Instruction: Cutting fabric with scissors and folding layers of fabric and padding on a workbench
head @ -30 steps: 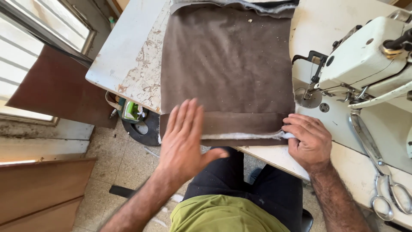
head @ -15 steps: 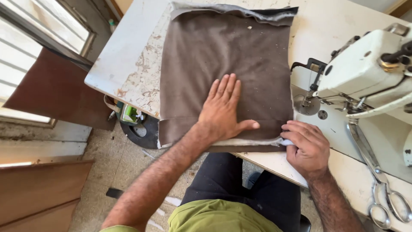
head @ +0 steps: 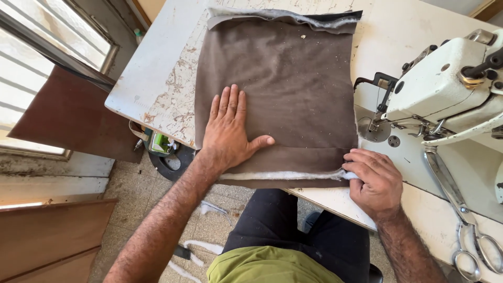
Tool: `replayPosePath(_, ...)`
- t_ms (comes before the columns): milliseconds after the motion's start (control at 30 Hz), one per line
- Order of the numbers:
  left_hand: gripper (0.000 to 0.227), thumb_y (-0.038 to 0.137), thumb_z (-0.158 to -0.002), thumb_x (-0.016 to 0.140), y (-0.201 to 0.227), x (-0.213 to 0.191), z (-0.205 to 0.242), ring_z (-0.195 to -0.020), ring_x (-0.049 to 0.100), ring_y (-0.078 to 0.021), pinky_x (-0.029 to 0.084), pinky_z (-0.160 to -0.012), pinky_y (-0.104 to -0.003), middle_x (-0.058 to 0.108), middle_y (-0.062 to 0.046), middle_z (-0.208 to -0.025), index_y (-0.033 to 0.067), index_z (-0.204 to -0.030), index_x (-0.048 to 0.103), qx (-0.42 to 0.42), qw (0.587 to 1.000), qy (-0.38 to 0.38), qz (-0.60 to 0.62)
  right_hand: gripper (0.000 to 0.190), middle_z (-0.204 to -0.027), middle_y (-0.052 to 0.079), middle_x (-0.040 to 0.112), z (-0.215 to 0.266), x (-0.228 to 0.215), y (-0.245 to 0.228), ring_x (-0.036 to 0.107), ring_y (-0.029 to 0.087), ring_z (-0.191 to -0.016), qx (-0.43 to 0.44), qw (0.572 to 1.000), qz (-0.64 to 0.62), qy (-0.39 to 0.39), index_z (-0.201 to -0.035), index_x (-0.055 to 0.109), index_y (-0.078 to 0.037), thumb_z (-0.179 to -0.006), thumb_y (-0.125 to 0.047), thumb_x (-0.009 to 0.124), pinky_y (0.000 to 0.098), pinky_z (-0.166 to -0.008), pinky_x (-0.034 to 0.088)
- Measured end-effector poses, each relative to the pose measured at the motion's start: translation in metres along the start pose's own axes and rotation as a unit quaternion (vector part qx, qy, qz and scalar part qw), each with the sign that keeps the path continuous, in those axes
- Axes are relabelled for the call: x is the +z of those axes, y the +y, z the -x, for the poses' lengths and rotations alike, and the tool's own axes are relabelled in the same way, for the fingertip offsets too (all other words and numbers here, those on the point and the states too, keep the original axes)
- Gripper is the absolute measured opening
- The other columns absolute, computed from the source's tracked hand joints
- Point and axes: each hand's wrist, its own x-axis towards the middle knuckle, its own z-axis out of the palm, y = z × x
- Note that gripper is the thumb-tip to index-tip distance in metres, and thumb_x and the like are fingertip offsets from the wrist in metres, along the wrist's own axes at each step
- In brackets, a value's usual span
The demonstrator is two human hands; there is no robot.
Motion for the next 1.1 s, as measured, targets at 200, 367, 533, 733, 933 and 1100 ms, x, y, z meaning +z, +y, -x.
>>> replayPosePath(200,0.137,0.101,-0.073,0.040,0.024,0.000,-0.006,-0.160,0.007,-0.0346,-0.002,-0.131,-0.048,0.013,-0.022,-0.171,-0.0018,-0.162,0.021,-0.002,0.999,-0.010,0.037,0.020,-0.101,0.005,0.076,0.000,0.000,-0.001,0.074,0.033,-0.101,0.003,1.000,0.000,-0.001,-0.086,0.074,-0.010,-0.087,0.004,0.060,0.0454,-0.090,0.057)
replayPosePath(367,0.137,0.101,-0.073,0.039,0.054,-0.002,-0.008,-0.160,0.007,-0.0358,-0.001,-0.130,-0.049,0.013,-0.023,-0.171,-0.0014,-0.161,0.022,0.022,0.999,-0.022,0.019,0.018,-0.102,0.006,0.076,0.002,0.000,-0.001,0.073,0.034,-0.102,0.010,1.000,0.002,-0.004,-0.086,0.074,-0.009,-0.088,0.004,0.060,0.0467,-0.088,0.057)
replayPosePath(533,0.138,0.101,-0.069,0.038,0.089,-0.008,0.012,-0.159,0.010,-0.0370,0.002,-0.131,-0.049,0.015,-0.024,-0.170,-0.0021,-0.160,0.024,0.084,0.995,0.018,0.048,0.014,-0.110,0.007,0.076,0.004,-0.001,0.000,0.073,0.034,-0.108,0.023,0.999,0.006,-0.028,-0.090,0.073,-0.006,-0.093,0.000,0.061,0.0474,-0.092,0.056)
replayPosePath(733,0.133,0.093,-0.077,0.030,0.079,0.012,0.088,-0.159,0.009,-0.0429,0.008,-0.130,-0.054,0.012,-0.030,-0.169,-0.0104,-0.159,0.017,0.077,0.980,0.152,0.100,0.034,-0.104,0.013,0.075,-0.011,-0.011,-0.009,0.072,0.034,-0.106,-0.019,0.998,0.005,-0.054,-0.090,0.072,-0.001,-0.070,0.015,0.051,0.0450,-0.094,0.055)
replayPosePath(933,0.147,0.112,-0.072,0.027,0.111,0.053,0.094,-0.159,-0.003,-0.0353,-0.005,-0.131,-0.048,-0.001,-0.026,-0.168,-0.0049,-0.159,0.004,0.081,0.978,0.182,-0.055,0.036,-0.104,0.014,0.076,-0.009,-0.010,-0.008,0.073,0.033,-0.103,-0.020,0.999,0.010,-0.046,-0.089,0.073,-0.001,-0.067,0.015,0.050,0.0441,-0.094,0.056)
replayPosePath(1100,0.134,0.100,-0.077,0.019,0.147,0.048,0.086,-0.160,0.001,-0.0367,-0.004,-0.131,-0.049,0.007,-0.026,-0.169,-0.0060,-0.160,0.010,0.145,0.981,0.123,0.039,0.032,-0.106,0.013,0.076,-0.007,-0.010,-0.007,0.072,0.033,-0.105,-0.017,0.998,0.016,-0.052,-0.090,0.074,-0.002,-0.071,0.012,0.053,0.0441,-0.096,0.055)
